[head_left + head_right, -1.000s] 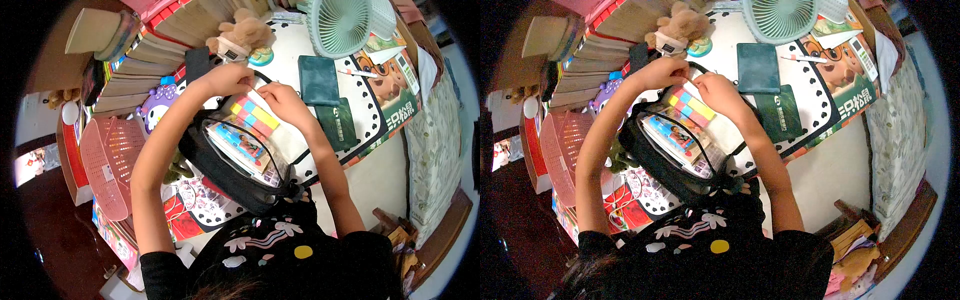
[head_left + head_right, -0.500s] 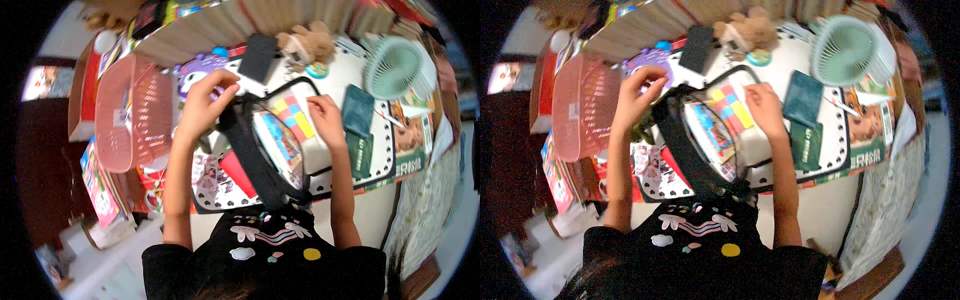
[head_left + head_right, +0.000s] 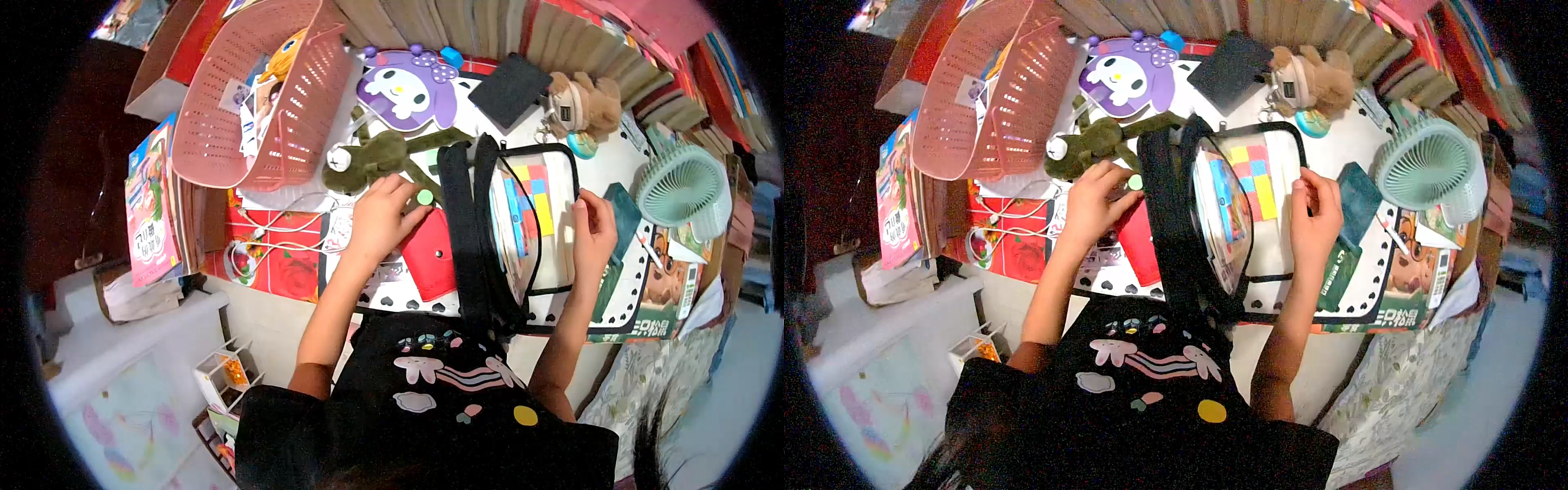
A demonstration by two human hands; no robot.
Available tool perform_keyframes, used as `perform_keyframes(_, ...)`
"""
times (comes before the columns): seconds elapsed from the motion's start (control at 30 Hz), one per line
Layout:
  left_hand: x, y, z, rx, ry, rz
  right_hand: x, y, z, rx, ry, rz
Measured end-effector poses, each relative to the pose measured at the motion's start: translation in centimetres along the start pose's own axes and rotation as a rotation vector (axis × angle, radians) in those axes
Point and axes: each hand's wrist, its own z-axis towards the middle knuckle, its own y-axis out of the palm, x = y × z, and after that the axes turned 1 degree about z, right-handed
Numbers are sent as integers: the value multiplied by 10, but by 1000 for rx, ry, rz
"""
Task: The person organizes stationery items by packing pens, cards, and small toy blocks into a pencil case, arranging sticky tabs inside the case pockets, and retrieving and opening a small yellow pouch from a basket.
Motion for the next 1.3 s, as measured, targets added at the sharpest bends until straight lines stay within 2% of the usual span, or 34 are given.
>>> perform_keyframes(0.07, 0, 4, 1, 156, 111, 37, -5, -7, -4, 38, -15, 56)
perform_keyframes(0.17, 11, -23, 0, 255, -194, -369, -24, -22, -12, 57, -58, 242)
perform_keyframes(0.2, 21, -36, 8, 277, -214, -541, -36, -28, -12, 2, -106, 231)
perform_keyframes(0.23, 37, -45, 21, 233, -244, -682, -48, -32, -14, -63, -150, 224)
perform_keyframes(0.3, 69, -41, 48, 57, -27, -806, -61, -33, -13, -152, -265, 348)
perform_keyframes(0.37, 88, -19, 72, -185, 23, -839, -71, -35, -9, -305, -354, 345)
perform_keyframes(0.43, 109, -2, 93, -366, 8, -999, -77, -28, -6, -241, -290, 402)
perform_keyframes(0.5, 123, 13, 111, -541, -26, -1080, -60, -24, -3, -48, -229, 378)
perform_keyframes(0.57, 127, 27, 124, -606, -4, -1041, -46, -28, 3, -23, -174, 396)
perform_keyframes(0.63, 127, 42, 137, -711, 159, -864, -30, -27, 6, 22, -76, 474)
perform_keyframes(0.7, 116, 59, 161, -849, 268, -720, -5, -25, 18, 50, -84, 433)
perform_keyframes(0.77, 105, 65, 185, -820, 416, -462, 11, -26, 28, 43, -50, 213)
perform_keyframes(0.8, 103, 66, 193, -819, 421, -456, 18, -24, 33, -11, -36, 181)
perform_keyframes(0.87, 99, 71, 201, -788, 631, -172, 29, -17, 37, -83, 7, 118)
perform_keyframes(0.9, 97, 76, 202, -790, 632, -170, 31, -12, 40, -94, -22, 107)
perform_keyframes(0.97, 91, 87, 203, -836, 837, -20, 33, -6, 44, -143, 17, 79)
perform_keyframes(1.03, 93, 88, 198, -792, 914, 174, 33, -4, 48, -166, 28, 65)
perform_keyframes(1.1, 97, 90, 199, -835, 904, 259, 35, -1, 50, -193, 44, 52)
perform_keyframes(1.17, 95, 99, 203, -818, 901, 276, 44, 0, 53, -210, 153, 165)
perform_keyframes(1.3, 96, 102, 210, -832, 941, 267, 46, 1, 57, -208, 157, 201)
